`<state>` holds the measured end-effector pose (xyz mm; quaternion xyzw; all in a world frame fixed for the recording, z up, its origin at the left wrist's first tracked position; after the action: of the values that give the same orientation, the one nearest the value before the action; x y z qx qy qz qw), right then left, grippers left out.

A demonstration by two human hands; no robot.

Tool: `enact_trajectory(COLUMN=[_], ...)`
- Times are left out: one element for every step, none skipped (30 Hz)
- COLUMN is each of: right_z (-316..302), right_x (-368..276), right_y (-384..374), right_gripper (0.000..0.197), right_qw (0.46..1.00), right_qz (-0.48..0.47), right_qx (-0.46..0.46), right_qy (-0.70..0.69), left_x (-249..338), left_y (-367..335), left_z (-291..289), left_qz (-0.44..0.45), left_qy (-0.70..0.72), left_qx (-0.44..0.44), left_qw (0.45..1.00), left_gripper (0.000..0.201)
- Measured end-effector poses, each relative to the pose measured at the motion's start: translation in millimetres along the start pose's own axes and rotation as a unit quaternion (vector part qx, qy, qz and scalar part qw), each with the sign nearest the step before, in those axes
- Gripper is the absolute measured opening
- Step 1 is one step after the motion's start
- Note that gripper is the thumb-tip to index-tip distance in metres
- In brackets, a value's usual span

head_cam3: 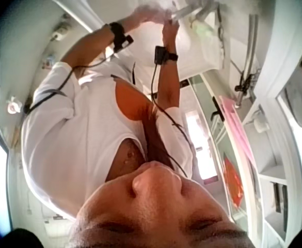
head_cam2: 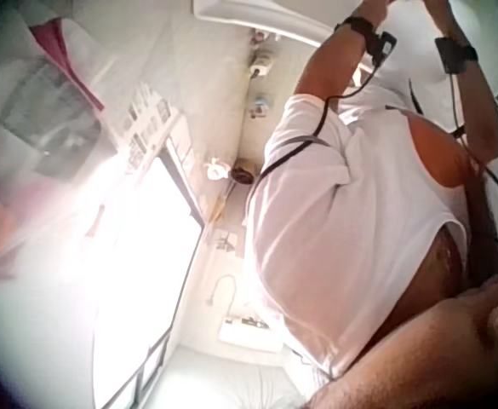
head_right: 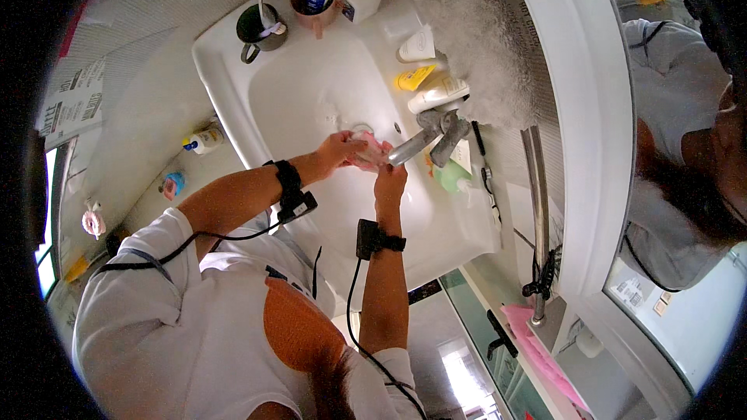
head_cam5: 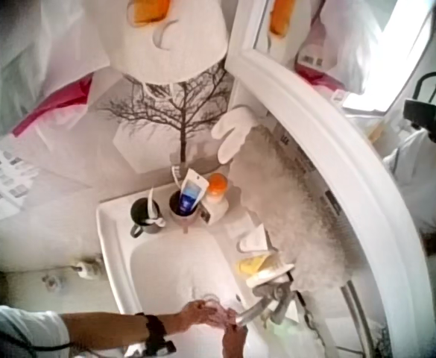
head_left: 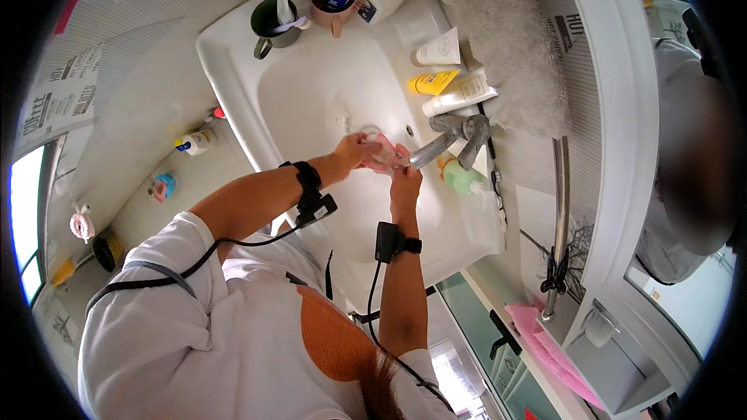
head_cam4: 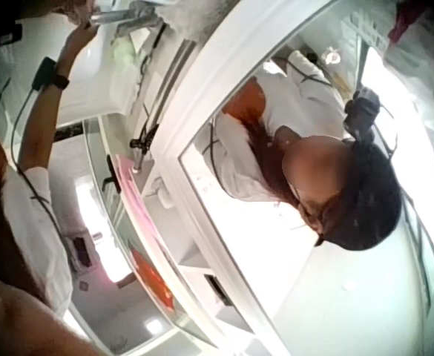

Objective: The recorder cleans and washes a reusable sanitary pad in a sink and then takes it into another room.

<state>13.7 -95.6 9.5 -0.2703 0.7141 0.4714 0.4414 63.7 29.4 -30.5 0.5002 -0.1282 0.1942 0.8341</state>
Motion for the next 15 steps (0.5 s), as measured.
enact_trajectory(right_z=[1.9, -0.2, -2.9, -6.1, -9.2, -7.4, -5.9, -6.3, -5.9, -0.6, 5.3, 8.0, 14.7, 18.2, 14.9], right_x=[-1.7, -0.8, 5.4, 14.7, 21.1, 19.6, 18.3, 17.6, 19.0, 18.1, 14.9, 14.2, 11.5, 8.8, 16.7], right_y=[2.9, 5.0, 4.8, 3.5, 2.9, 3.5, 4.1, 4.3, 3.6, 2.8, 2.6, 3.1, 4.9, 6.5, 3.1], right_gripper=[0.035, 0.035, 0.035, 0.034, 0.034, 0.034, 0.036, 0.038, 0.038, 0.038, 0.039, 0.039, 0.041, 0.043, 0.045], right_qw=[1.000, 0.999, 0.999, 0.998, 0.995, 0.995, 0.994, 0.992, 0.992, 0.996, 0.996, 0.996, 0.993, 0.988, 0.986], right_qz=[0.020, 0.039, 0.038, 0.035, 0.032, 0.032, 0.034, 0.035, 0.034, 0.014, -0.005, -0.005, -0.034, -0.063, -0.045], right_qx=[-0.013, -0.019, -0.017, -0.007, 0.004, 0.002, 0.002, 0.005, 0.005, -0.040, -0.083, -0.083, -0.111, -0.138, -0.132], right_qy=[-0.011, -0.021, -0.021, -0.057, -0.093, -0.094, -0.106, -0.118, -0.118, -0.079, -0.040, -0.040, -0.019, 0.003, 0.089], left_x=[8.3, 17.1, 25.0, 32.0, 41.0, 52.6, 59.0, 57.1, 53.1, 49.1, 43.5, 37.1, 33.1, 32.4, 34.1], left_y=[-2.8, -4.0, -4.3, -4.2, 0.6, 7.6, 11.8, 10.8, 10.6, 10.8, 12.6, 14.8, 17.1, 18.0, 18.9], left_z=[-9.2, -11.5, -12.2, -11.9, -8.3, -6.5, -5.6, -5.1, -1.1, 2.7, 9.6, 18.0, 24.7, 28.7, 31.3], left_qz=[0.029, 0.057, 0.084, 0.110, 0.110, 0.114, 0.117, 0.118, 0.130, 0.141, 0.119, 0.097, 0.088, 0.088, 0.112], left_qy=[-0.050, -0.102, -0.183, -0.262, -0.263, -0.352, -0.439, -0.439, -0.401, -0.363, -0.296, -0.227, -0.203, -0.203, -0.228], left_qx=[0.015, 0.025, 0.022, 0.019, 0.017, 0.026, 0.034, 0.034, 0.006, -0.021, -0.056, -0.091, -0.109, -0.110, -0.093], left_qw=[0.998, 0.993, 0.979, 0.959, 0.958, 0.929, 0.890, 0.890, 0.907, 0.921, 0.946, 0.965, 0.969, 0.969, 0.963], left_gripper=[0.031, 0.031, 0.031, 0.031, 0.031, 0.030, 0.029, 0.029, 0.026, 0.024, 0.022, 0.020, 0.018, 0.018, 0.019])
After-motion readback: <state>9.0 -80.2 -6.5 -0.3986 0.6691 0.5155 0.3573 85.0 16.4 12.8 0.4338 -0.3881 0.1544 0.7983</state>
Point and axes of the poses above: each hand's wrist, its own y-axis away from the middle knuckle, its own z-axis out of the palm, x = y × z, the point moved 5 cm from there along -y, towards the middle knuckle, and after that the axes turned 1 degree about y, right-handed, at the moved point
